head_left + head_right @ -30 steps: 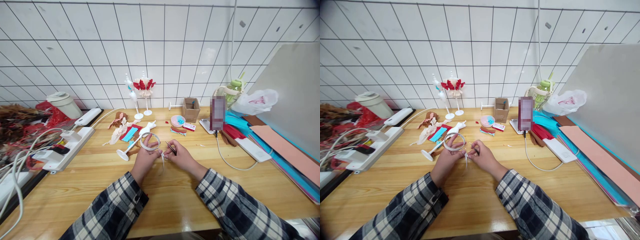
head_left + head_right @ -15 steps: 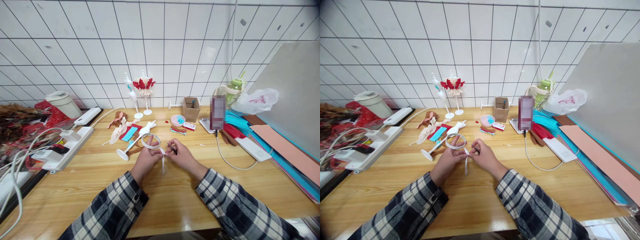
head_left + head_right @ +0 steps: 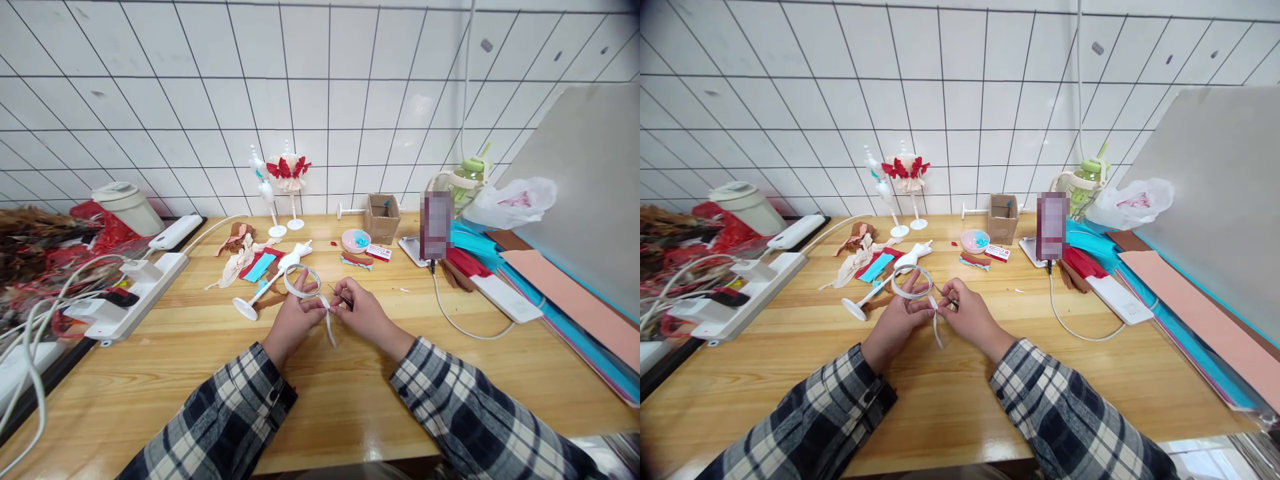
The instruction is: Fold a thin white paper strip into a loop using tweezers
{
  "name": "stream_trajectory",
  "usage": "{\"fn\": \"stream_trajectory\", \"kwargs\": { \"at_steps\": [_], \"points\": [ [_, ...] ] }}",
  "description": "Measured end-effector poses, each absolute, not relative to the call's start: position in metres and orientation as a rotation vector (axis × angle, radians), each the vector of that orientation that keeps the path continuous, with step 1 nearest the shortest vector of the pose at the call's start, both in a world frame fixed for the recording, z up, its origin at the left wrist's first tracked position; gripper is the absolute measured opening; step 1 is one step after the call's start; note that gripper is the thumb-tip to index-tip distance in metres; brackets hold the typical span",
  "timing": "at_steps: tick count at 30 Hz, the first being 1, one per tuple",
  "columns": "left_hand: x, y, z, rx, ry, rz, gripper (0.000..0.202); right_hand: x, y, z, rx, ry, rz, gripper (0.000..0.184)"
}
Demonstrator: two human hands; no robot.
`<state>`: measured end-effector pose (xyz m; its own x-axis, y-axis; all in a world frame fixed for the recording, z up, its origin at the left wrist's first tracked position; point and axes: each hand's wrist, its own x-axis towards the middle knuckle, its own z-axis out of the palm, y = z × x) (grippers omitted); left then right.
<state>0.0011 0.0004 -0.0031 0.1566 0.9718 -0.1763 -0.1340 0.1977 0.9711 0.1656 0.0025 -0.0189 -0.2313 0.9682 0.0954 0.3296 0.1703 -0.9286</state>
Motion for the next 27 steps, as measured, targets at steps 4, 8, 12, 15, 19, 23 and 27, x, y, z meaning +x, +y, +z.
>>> {"fn": "stream_trajectory", "kwargs": {
  "at_steps": [4, 8, 12, 15, 19, 23, 27],
  "points": [
    [0.0019, 0.0003, -0.0020, 1.057, 1.119, 1.033, 0.107, 0.1654, 0.0009, -0.0173, -1.247, -1.716, 1.060, 0.024],
    [0.0020, 0.0003, -0.0010, 1.065, 1.158, 1.012, 0.107, 0.1649, -0.0004, -0.0172, -1.244, -1.729, 1.039, 0.023],
    [0.0008, 0.0005, -0.0003, 1.129, 1.231, 0.986, 0.102, 0.1645, -0.0018, -0.0159, -1.243, -1.764, 1.020, 0.022],
    [0.0009, 0.0011, -0.0011, 1.155, 1.215, 0.997, 0.102, 0.1642, -0.0025, -0.0143, -1.258, -1.777, 1.015, 0.022],
    [0.0014, 0.0022, -0.0063, 1.175, 1.185, 1.014, 0.106, 0.1645, -0.0013, -0.0149, -1.257, -1.755, 1.023, 0.022],
    [0.0003, 0.0024, -0.0101, 1.131, 1.179, 1.028, 0.105, 0.1652, 0.0005, -0.0160, -1.247, -1.718, 1.036, 0.023],
    [-0.0009, 0.0016, -0.0069, 0.955, 1.038, 1.025, 0.101, 0.1656, 0.0004, -0.0139, -1.257, -1.722, 1.016, 0.022]
  ]
}}
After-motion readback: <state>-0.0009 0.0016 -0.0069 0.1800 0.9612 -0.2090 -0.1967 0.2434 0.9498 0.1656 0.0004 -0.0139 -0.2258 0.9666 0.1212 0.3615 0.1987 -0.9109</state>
